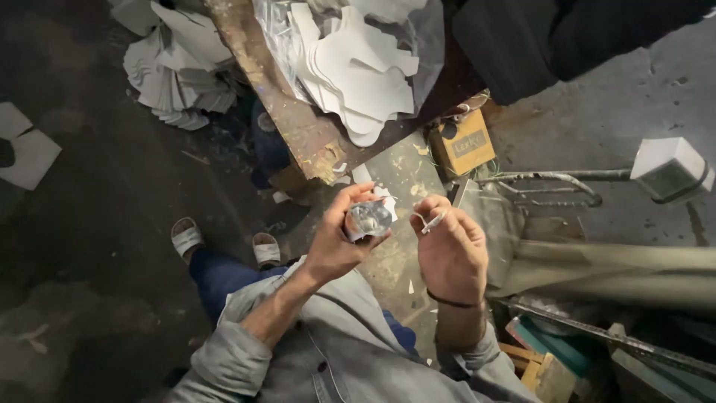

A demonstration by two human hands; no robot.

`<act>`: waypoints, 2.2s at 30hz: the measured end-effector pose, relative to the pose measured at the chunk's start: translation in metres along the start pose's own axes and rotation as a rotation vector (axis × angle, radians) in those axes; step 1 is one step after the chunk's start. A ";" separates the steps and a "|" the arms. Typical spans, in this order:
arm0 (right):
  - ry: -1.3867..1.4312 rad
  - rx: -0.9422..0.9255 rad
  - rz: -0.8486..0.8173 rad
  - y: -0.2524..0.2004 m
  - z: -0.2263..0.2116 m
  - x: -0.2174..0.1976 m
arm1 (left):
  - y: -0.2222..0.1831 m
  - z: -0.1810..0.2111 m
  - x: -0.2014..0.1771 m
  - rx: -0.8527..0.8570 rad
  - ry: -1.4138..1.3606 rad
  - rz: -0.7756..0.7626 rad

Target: The recorder is sorting and organizing white shoe components from a plastic bag on a workbench.

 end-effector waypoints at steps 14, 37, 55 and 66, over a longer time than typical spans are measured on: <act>-0.599 -0.207 -0.315 0.019 -0.026 0.100 | -0.030 0.105 -0.027 0.522 0.170 0.170; -0.605 0.265 -0.744 0.031 0.079 0.076 | -0.098 0.037 -0.048 -0.077 -0.548 -0.026; -0.972 0.316 -1.080 0.018 0.255 0.130 | -0.311 -0.198 -0.211 -0.540 0.307 0.661; -0.662 0.549 -1.862 -0.060 0.292 0.163 | -0.315 -0.132 -0.166 -0.585 0.431 0.088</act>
Point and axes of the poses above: each hand's wrist, its own y-axis towards the middle knuckle, its own x-axis out of the palm, z = x × y, the point moved 7 cm from there along y, towards the middle knuckle, and after that the axes turned 12 degrees about -z, right-handed, at the moved point
